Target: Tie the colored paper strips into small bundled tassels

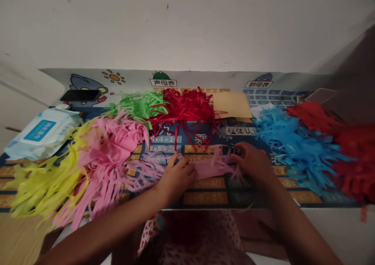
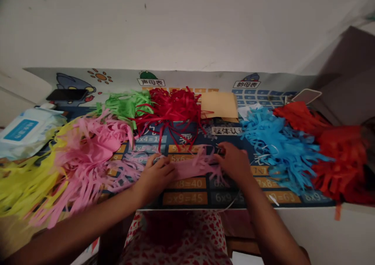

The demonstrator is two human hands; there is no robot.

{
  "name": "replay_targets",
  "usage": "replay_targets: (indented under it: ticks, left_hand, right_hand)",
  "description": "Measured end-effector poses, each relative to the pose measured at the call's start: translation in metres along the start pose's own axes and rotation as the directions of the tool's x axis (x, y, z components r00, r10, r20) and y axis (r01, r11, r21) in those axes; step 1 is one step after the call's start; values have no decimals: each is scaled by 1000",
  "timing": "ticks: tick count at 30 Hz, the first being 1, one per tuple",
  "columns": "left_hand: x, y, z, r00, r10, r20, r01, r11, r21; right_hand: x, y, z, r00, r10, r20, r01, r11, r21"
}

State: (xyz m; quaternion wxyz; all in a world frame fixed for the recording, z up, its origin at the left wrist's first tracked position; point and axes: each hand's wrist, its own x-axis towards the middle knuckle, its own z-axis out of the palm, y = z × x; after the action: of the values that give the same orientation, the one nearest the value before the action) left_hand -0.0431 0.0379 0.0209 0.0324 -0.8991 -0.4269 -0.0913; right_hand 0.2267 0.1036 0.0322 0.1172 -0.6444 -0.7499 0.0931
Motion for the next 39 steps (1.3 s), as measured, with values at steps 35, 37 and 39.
replay_targets:
  ticks: [35,37,39]
  left_hand:
    - [-18,-9,-8,952,-289,-97,264,941,-212]
    - [-12,-11,-9,939,-339,-60,316,917,-242]
    - [-6,-11,-10,926,-375,-30,356,899,-256]
  right_hand:
    - [-3,-23,38,819,-572,-35,560,786,262]
    - [4,-27,36,846,-533,3,510,810,290]
    - [8,-32,38,868,-496,8,476,836,273]
